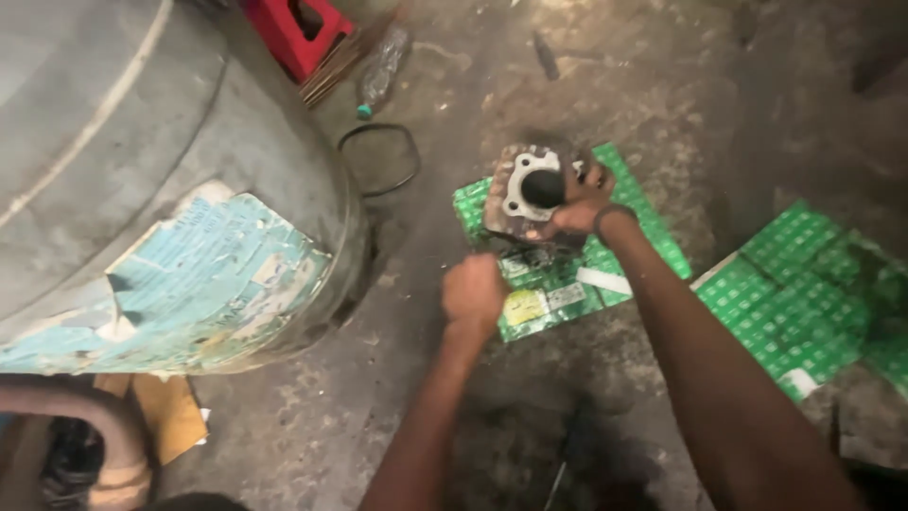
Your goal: Cleaning residue and carbon build-up from an engine cylinder block using a scraper and brushes.
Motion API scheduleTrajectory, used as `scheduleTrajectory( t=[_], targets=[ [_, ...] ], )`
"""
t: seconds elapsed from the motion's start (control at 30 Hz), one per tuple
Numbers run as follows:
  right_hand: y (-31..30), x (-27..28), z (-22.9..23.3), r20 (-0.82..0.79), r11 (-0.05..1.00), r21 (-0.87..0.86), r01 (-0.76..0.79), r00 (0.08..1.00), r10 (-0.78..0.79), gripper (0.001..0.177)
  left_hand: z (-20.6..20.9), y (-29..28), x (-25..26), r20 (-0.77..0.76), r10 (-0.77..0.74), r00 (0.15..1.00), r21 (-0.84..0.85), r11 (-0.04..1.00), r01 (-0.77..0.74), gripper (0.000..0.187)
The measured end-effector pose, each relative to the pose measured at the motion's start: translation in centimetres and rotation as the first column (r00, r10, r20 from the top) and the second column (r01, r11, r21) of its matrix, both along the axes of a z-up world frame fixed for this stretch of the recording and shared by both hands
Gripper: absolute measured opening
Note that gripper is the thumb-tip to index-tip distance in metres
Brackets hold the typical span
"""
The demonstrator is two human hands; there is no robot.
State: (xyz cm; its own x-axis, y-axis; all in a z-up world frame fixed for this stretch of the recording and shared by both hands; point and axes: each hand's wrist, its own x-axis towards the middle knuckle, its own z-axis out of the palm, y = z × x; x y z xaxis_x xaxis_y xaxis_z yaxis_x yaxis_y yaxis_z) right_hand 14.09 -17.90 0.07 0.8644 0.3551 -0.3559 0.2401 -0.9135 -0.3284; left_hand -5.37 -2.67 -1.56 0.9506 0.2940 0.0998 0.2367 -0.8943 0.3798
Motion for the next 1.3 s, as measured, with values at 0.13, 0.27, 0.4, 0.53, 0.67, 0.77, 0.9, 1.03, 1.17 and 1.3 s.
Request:
scheduleTrajectory(
  t=[0.13,0.27,0.4,0.53,0.67,0.77,0.9,1.03,1.17,1.3],
  targets=[
    [-0.4,-0.9,1.5,-0.009,0.999,0.023,0.036,0.999,-0.035,0.162,2.0,2.7,1.6,-0.072,0.204,0.976,-0.117,0.97,-0.211,0.014],
    [-0.1,-1.9,1.6,0.036,0.993,0.118,0.011,0.999,-0.015,0.167,3.2,4.6,3.6,0.234,0.129,0.964,-0.103,0.989,-0.108,0.02],
    [-0.2,-0.9,0.3,0.043,0.997,0.073,0.016,0.999,-0.019,0.165,1.1,4.7,6.0,0.176,-0.001,0.984,0.017,1.0,-0.002,0.022],
    [-1.2,-0.7,-0.4,0.074,0.994,0.1,-0.031,0.997,0.023,0.161,0.3,3.4,5.3,0.026,-0.049,0.998,0.126,0.991,0.045,0.015],
    [-0.3,-0.1,1.2,0.078,0.995,0.054,-0.085,0.994,0.081,0.163,0.7,2.0,2.9,0.037,-0.151,0.988,0.222,0.965,0.139,0.016],
    [-0.3,-0.3,1.0,0.051,0.997,0.064,-0.049,0.998,0.045,0.16,1.0,0.9,1.3,0.008,-0.167,0.986,0.217,0.963,0.161,0.014],
    [-1.0,0.2,0.0,0.091,0.992,0.116,-0.058,0.995,0.048,0.16,2.9,2.5,0.8,-0.063,0.055,0.997,-0.101,0.993,-0.062,0.019],
    [-0.8,-0.7,0.9,0.086,0.979,0.199,-0.052,0.996,0.035,0.158,4.9,3.5,2.1,0.062,0.122,0.991,-0.22,0.97,-0.106,0.023],
    [-0.1,-1.1,2.4,0.018,0.992,0.126,0.012,1.0,-0.015,0.159,5.6,3.6,4.0,0.086,0.165,0.983,-0.285,0.949,-0.134,0.025],
    [-0.2,-1.3,2.4,-0.011,0.994,0.105,0.021,1.0,-0.02,0.157,4.9,3.1,4.4,0.101,0.149,0.984,-0.223,0.967,-0.123,0.026]
  ],
)
